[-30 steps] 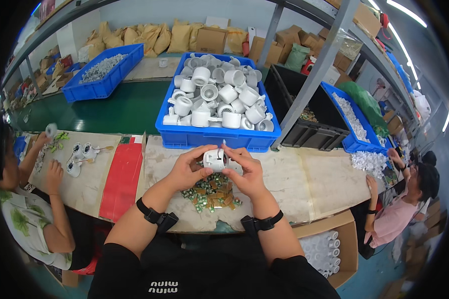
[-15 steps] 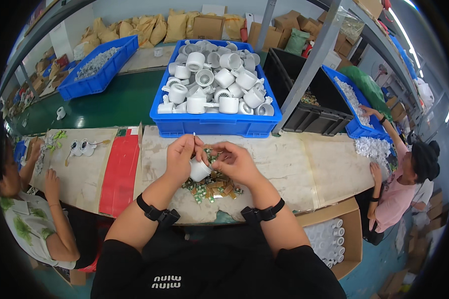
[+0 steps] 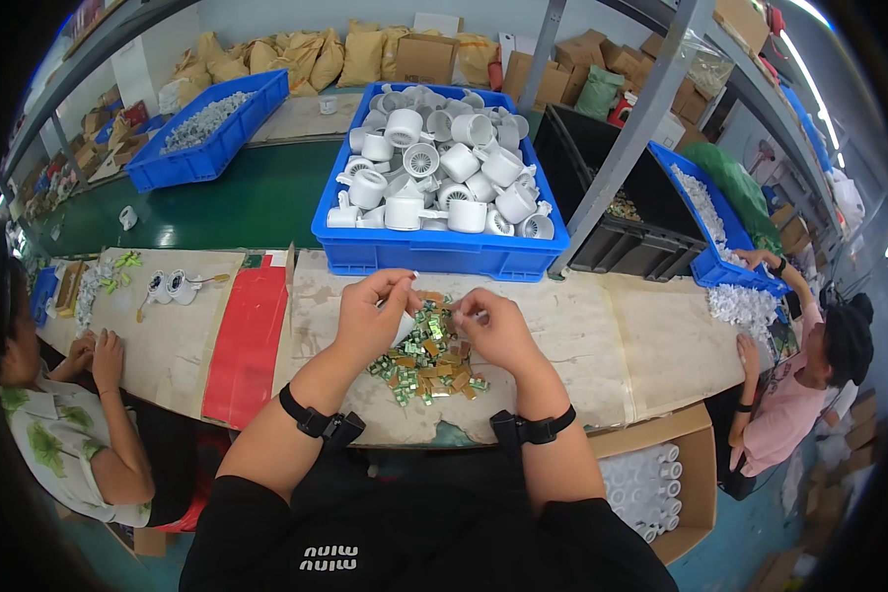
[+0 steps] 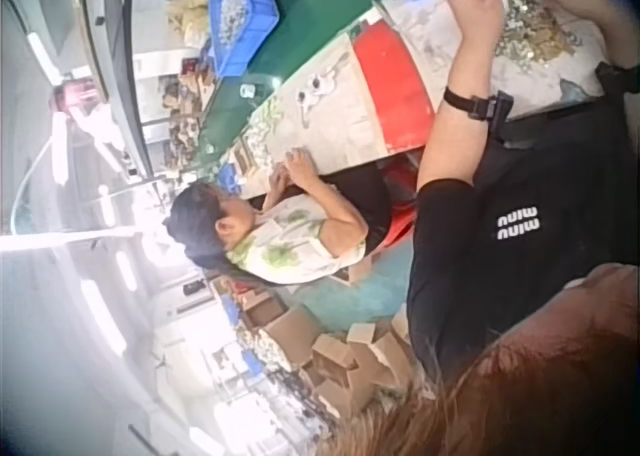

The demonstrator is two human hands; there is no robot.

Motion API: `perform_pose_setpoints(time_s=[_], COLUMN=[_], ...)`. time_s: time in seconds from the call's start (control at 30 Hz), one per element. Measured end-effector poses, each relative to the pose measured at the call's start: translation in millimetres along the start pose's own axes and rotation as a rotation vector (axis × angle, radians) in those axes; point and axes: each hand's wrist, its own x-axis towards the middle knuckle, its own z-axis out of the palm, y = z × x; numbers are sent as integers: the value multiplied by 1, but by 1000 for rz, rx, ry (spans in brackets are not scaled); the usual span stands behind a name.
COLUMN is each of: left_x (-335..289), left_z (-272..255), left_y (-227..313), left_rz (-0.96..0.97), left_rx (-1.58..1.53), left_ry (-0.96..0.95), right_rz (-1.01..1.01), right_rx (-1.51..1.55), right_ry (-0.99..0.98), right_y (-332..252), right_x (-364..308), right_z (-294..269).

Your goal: Manually assemble small electronic or mechanical components into white plastic housings.

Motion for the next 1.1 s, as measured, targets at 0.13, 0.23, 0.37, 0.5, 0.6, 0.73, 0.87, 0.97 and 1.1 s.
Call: perform_pose_setpoints(time_s=[0.13, 0.23, 0.37, 0.5, 0.6, 0.73, 0.87, 0.97, 1.1], left_x=[-3, -4, -5, -3, -4, -5, -3, -3, -4], left_z=[-1, 1, 3, 3, 3, 1, 0, 1, 1], left_y=[1, 4, 2, 4, 10, 13, 12, 12, 15], left_rz=[321, 420, 498, 513, 501, 591, 628, 683, 732], left_rx=[423, 494, 495, 496, 468, 585, 649, 683, 728], left_ry=[-157, -222, -166, -161, -201, -196, -220, -199, -168], right_rz=[-209, -274, -253, -169, -147, -177, -164, -127, -103], right_rx=[666, 653, 549, 591, 604, 635, 633, 592, 618], right_ry=[84, 54, 53, 78, 61, -19, -49, -68, -65], right_y=[10, 7, -3, -11, -7, -2, -2, -7, -9], right_x=[4, 1, -4, -10, -11, -9, -8, -9, -10], right_z=[5, 6, 5, -1, 0, 1, 0, -4, -3])
